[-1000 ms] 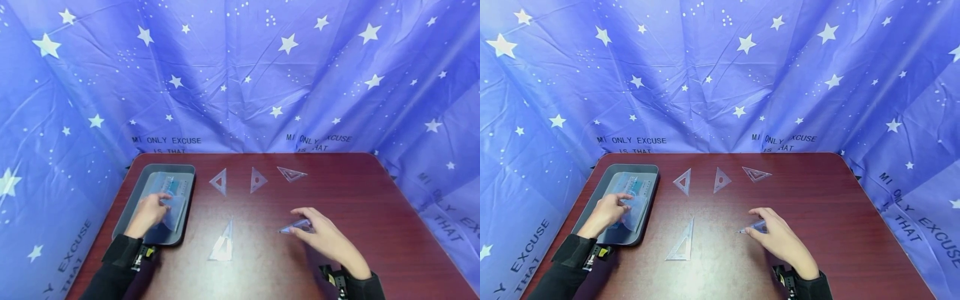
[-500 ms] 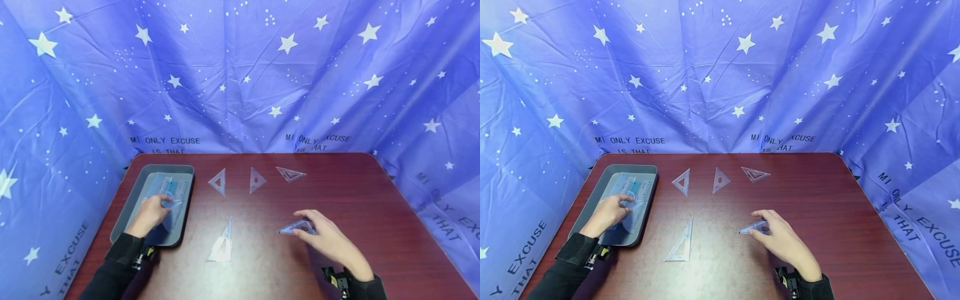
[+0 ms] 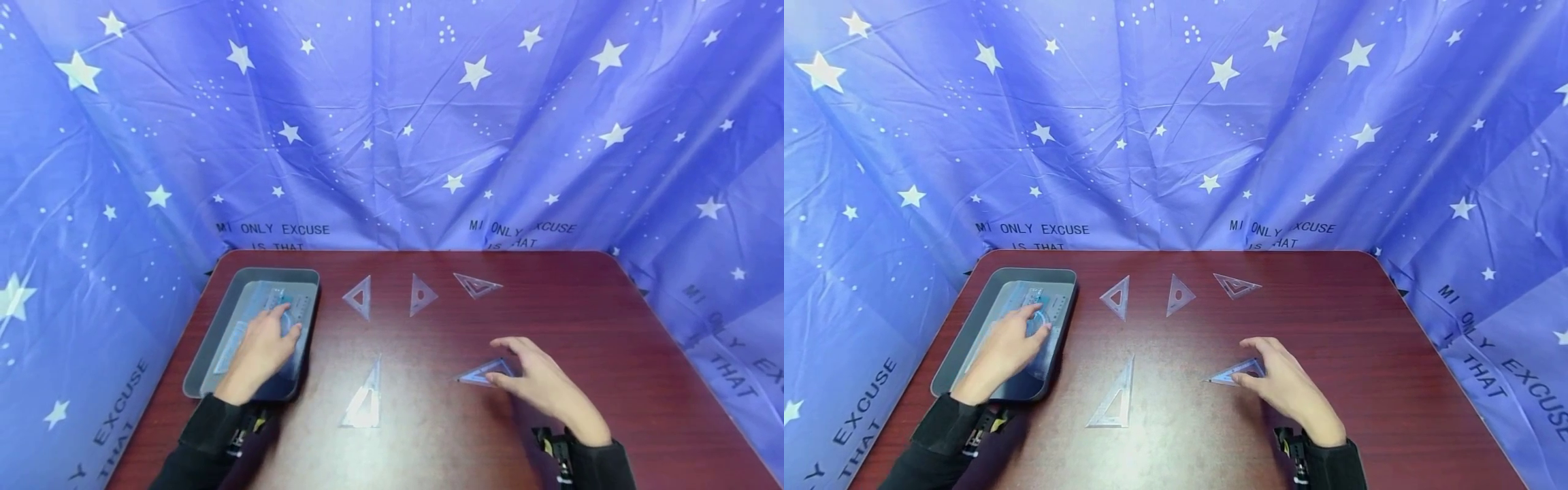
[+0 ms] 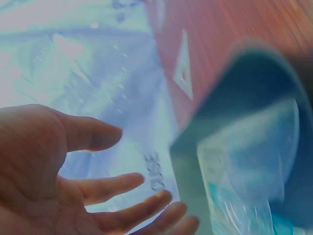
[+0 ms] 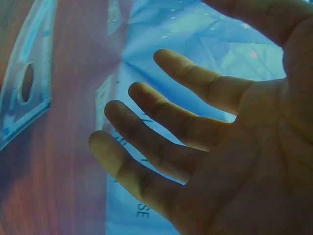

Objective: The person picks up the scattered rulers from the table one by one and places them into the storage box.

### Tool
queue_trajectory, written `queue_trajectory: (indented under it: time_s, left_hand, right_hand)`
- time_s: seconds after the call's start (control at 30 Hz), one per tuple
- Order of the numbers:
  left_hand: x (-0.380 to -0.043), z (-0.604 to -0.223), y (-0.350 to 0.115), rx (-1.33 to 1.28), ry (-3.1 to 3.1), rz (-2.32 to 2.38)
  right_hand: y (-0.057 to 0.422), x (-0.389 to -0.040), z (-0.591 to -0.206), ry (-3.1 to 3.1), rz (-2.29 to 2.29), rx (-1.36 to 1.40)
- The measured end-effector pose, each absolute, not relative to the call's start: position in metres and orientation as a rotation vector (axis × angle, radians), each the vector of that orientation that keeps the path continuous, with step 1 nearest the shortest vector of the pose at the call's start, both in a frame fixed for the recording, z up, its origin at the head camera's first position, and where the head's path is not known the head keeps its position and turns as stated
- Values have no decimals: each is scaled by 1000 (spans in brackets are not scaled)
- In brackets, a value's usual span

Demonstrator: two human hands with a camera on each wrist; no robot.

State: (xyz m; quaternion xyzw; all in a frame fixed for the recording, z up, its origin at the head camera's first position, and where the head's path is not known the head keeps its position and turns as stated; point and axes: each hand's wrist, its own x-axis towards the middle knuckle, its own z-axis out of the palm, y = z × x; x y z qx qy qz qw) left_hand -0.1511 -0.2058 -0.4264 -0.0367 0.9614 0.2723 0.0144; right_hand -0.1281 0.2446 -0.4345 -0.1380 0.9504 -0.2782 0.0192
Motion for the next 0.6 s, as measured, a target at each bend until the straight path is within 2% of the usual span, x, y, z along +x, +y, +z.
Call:
queue_trajectory:
  time_s: [0.6]
  left_hand:
    - [-111,-444,-130,37,3385,859]
  right_hand:
    - [242,-153,-463,2876,-446,-314]
